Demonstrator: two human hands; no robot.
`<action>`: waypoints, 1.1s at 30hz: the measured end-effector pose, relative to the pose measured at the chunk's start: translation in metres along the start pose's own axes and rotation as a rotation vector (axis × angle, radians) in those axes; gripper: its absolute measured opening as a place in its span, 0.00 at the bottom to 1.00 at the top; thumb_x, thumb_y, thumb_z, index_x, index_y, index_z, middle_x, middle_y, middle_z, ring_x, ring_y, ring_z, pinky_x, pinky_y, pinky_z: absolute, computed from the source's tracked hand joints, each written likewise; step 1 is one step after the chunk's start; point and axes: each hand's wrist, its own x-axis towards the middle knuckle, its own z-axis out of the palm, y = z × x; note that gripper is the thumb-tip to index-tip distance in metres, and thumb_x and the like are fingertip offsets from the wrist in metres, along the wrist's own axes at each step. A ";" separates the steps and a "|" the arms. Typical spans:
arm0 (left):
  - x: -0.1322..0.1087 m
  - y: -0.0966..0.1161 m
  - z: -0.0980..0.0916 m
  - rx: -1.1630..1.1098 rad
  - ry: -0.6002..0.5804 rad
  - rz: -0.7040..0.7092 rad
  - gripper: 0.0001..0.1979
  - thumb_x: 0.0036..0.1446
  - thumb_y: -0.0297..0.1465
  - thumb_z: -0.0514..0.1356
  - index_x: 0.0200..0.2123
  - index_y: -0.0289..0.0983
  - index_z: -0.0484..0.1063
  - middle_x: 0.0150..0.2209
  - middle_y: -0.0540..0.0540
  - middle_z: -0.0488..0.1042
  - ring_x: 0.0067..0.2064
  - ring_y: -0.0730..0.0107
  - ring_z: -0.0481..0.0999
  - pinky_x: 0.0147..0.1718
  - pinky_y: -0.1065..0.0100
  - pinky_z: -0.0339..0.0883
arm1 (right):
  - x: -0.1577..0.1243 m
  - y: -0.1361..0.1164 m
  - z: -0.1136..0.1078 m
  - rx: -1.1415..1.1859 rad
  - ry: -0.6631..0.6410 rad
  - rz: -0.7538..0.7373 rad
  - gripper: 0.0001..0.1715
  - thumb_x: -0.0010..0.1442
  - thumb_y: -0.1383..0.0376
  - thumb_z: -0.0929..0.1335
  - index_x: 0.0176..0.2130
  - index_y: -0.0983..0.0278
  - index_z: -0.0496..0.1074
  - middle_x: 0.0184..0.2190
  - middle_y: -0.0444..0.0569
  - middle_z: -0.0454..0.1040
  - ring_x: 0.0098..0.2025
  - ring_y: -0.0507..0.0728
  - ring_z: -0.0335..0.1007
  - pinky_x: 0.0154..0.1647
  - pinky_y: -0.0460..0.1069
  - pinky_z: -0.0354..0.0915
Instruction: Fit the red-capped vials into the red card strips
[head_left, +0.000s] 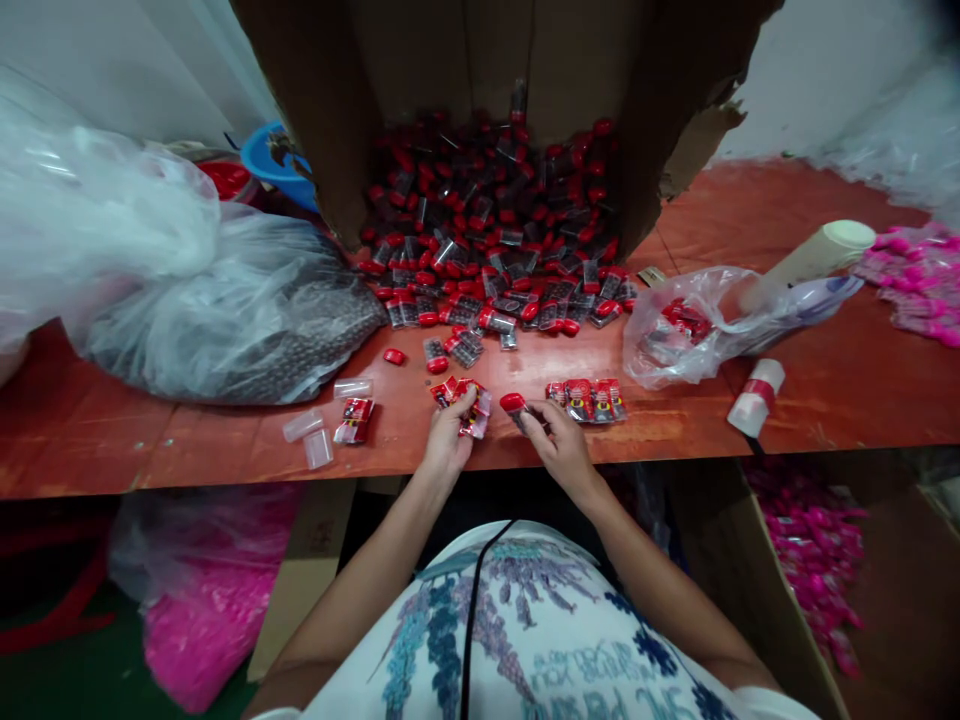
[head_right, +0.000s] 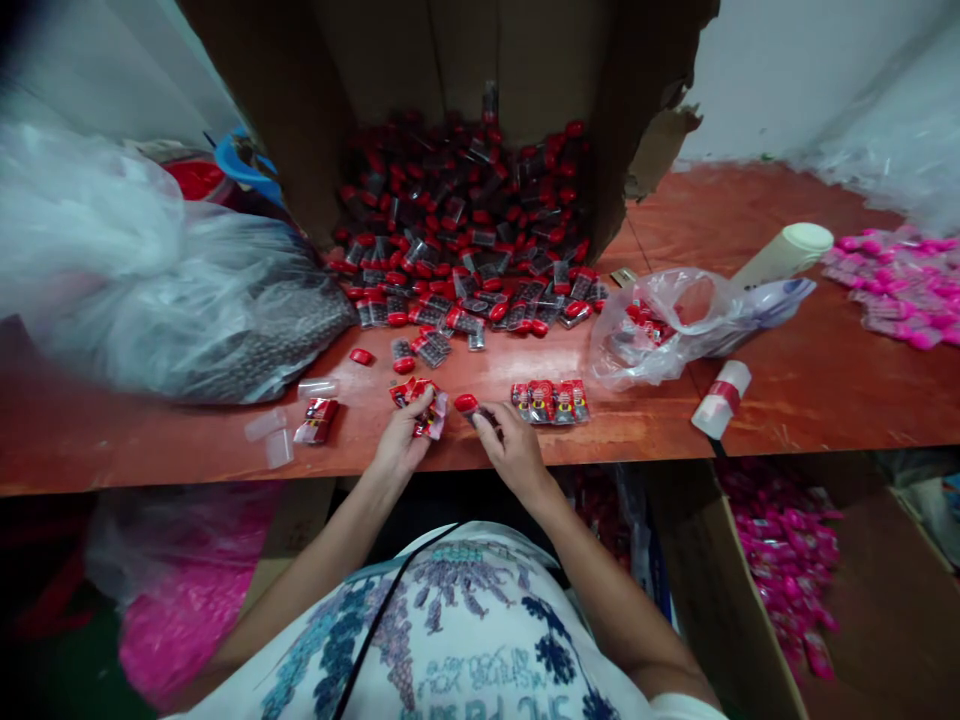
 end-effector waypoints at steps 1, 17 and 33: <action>-0.001 -0.002 0.001 0.007 -0.007 0.018 0.06 0.45 0.16 0.63 0.27 0.31 0.73 0.25 0.47 0.77 0.27 0.73 0.76 0.30 0.71 0.72 | -0.003 -0.003 0.001 0.091 0.025 0.057 0.14 0.65 0.60 0.61 0.46 0.62 0.69 0.39 0.49 0.73 0.37 0.54 0.69 0.35 0.47 0.66; -0.023 -0.016 0.013 0.246 -0.249 0.225 0.14 0.34 0.25 0.71 0.27 0.33 0.72 0.25 0.51 0.75 0.26 0.75 0.74 0.30 0.72 0.67 | -0.007 0.000 0.002 0.492 0.056 0.346 0.19 0.58 0.55 0.66 0.45 0.63 0.75 0.37 0.49 0.74 0.29 0.52 0.68 0.20 0.44 0.68; -0.029 -0.019 0.012 0.478 -0.416 0.113 0.26 0.32 0.24 0.72 0.39 0.34 0.72 0.32 0.46 0.78 0.31 0.68 0.76 0.32 0.70 0.68 | -0.015 0.003 0.005 0.538 0.233 0.331 0.13 0.58 0.57 0.67 0.40 0.62 0.71 0.33 0.45 0.74 0.35 0.53 0.72 0.35 0.47 0.69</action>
